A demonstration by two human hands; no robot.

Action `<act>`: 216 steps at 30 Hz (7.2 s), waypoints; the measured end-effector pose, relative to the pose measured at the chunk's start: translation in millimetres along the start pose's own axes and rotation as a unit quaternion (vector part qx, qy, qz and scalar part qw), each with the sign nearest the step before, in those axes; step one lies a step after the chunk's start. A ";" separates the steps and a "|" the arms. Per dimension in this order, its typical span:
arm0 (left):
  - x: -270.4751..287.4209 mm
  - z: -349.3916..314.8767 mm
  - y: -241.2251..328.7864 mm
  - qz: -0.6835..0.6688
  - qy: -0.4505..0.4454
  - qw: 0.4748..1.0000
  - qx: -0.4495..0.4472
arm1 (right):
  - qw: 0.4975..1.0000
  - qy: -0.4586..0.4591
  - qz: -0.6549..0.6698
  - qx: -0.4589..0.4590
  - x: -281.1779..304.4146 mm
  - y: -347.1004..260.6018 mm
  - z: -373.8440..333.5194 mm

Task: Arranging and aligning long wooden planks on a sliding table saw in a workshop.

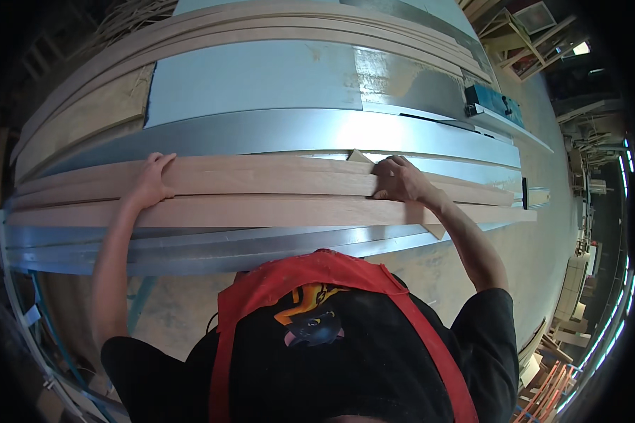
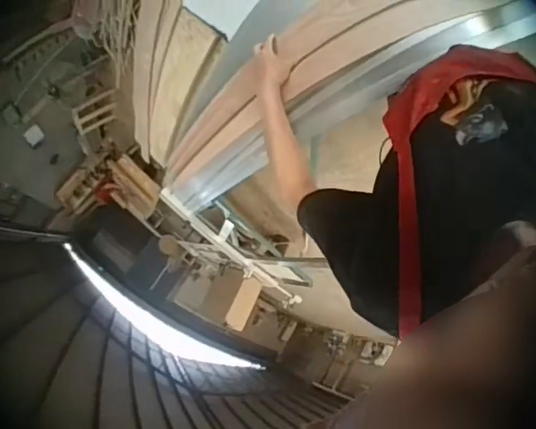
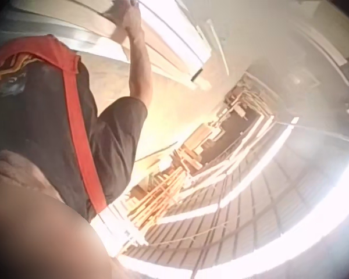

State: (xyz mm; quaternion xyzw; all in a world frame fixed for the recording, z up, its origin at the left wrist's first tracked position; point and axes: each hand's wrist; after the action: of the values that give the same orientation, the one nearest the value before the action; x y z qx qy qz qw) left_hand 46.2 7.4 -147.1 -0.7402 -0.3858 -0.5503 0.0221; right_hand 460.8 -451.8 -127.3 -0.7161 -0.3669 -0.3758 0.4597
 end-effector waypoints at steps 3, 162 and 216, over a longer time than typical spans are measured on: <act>-3.4 11.6 -3.4 0.014 -0.003 1.000 -0.009 | 0.999 -0.022 -0.034 -0.001 -6.3 13.0 1.7; 45.8 -30.7 57.8 -0.036 -0.041 0.998 -0.039 | 0.975 -0.141 -0.072 -0.158 73.0 -88.4 -18.4; 25.7 -17.5 51.2 -0.030 0.263 0.963 -0.055 | 0.971 0.012 -0.096 0.216 158.8 67.6 508.9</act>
State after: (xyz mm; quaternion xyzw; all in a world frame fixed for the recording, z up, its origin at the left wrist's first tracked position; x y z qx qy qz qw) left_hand 65.2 -22.4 -98.8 -0.5573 -0.3577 -0.7464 0.0659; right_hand 693.0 31.3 -164.2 -0.5563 -0.5012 -0.3385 0.5699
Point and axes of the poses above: each hand's wrist, its own z-axis towards the middle knuckle, its own x-axis out of the back of the hand, y = z × x, and after that the axes turned 3 degrees about z, right-handed
